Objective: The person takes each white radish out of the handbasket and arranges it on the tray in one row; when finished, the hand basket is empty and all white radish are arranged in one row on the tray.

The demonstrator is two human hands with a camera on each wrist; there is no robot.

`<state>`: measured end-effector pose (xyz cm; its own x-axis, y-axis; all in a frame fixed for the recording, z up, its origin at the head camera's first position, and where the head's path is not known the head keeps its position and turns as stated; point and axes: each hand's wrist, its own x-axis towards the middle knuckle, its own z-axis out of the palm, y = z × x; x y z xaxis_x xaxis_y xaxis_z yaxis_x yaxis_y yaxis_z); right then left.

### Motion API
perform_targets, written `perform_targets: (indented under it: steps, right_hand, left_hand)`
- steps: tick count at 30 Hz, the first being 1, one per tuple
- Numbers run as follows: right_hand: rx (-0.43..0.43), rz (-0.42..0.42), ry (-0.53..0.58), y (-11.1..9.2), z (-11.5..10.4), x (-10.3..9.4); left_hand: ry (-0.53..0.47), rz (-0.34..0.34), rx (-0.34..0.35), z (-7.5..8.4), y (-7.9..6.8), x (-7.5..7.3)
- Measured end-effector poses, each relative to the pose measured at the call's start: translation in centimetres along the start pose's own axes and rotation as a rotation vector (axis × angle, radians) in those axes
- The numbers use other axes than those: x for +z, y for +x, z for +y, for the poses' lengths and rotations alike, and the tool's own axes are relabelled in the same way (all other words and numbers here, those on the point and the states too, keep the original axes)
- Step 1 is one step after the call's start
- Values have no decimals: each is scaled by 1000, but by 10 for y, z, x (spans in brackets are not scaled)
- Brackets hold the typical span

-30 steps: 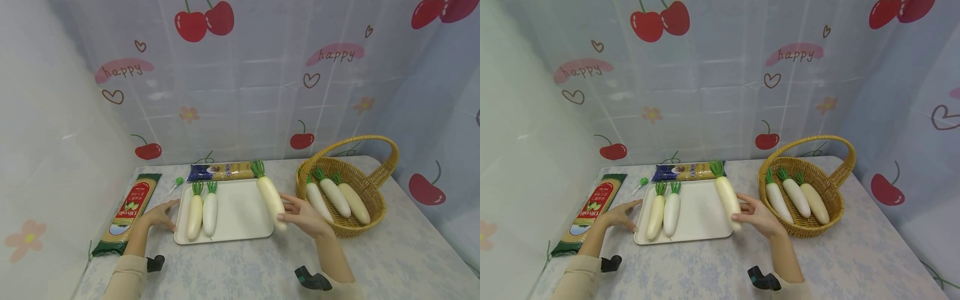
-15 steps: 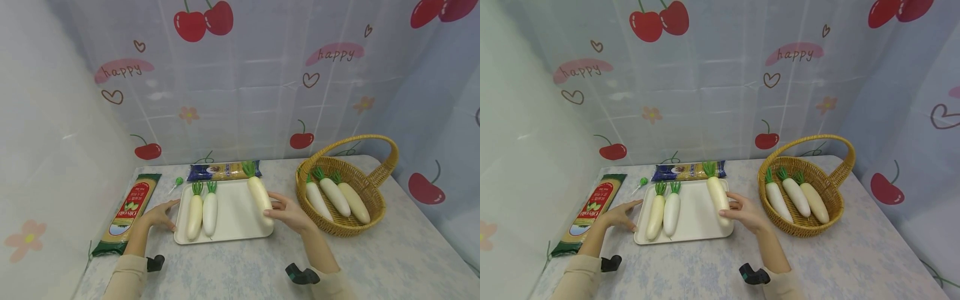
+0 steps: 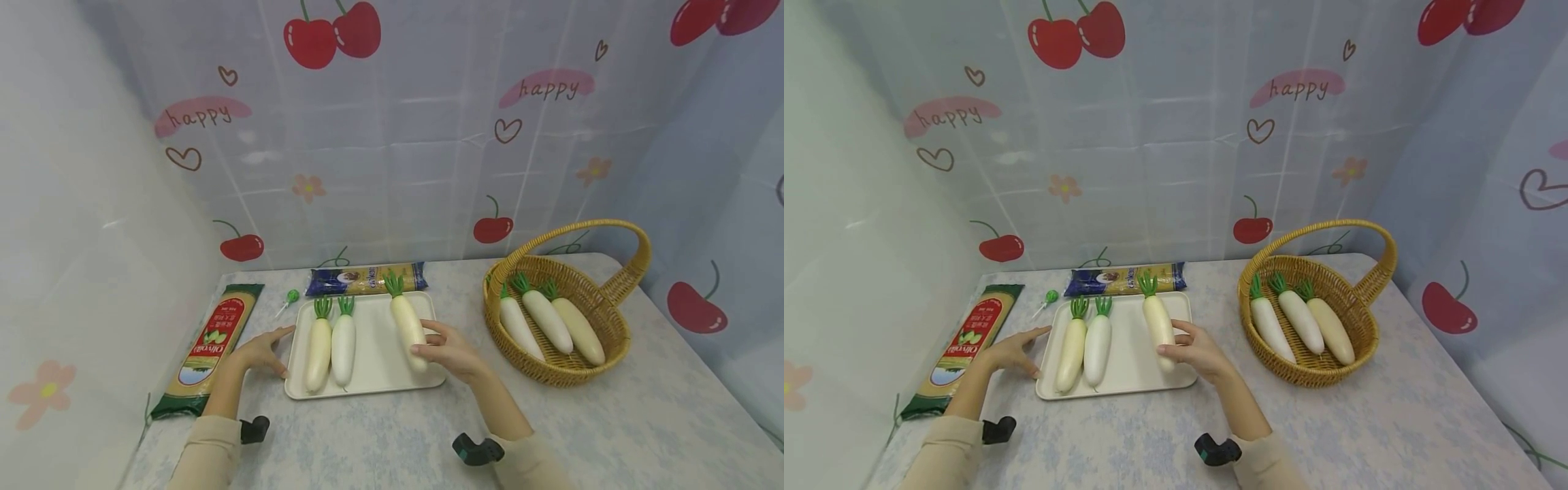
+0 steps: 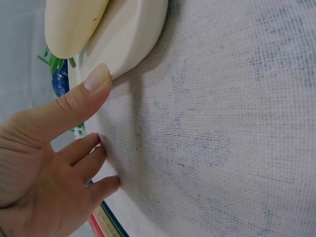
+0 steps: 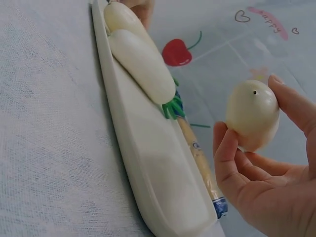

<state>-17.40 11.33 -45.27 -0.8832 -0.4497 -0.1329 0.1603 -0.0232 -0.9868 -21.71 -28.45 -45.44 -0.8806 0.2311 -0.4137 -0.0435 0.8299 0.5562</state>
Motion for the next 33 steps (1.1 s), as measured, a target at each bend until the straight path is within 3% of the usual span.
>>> perform_targets:
  steps: [9, 19, 33]
  right_hand:
    - [12, 67, 14, 13, 8, 8]
    - [31, 81, -7, 24, 18, 18]
    - [66, 116, -139, 41, 26, 43]
  left_hand:
    - [5, -3, 1, 1, 0, -1]
    - [3, -1, 0, 1, -1, -1]
    - [11, 5, 39, -3, 1, 0]
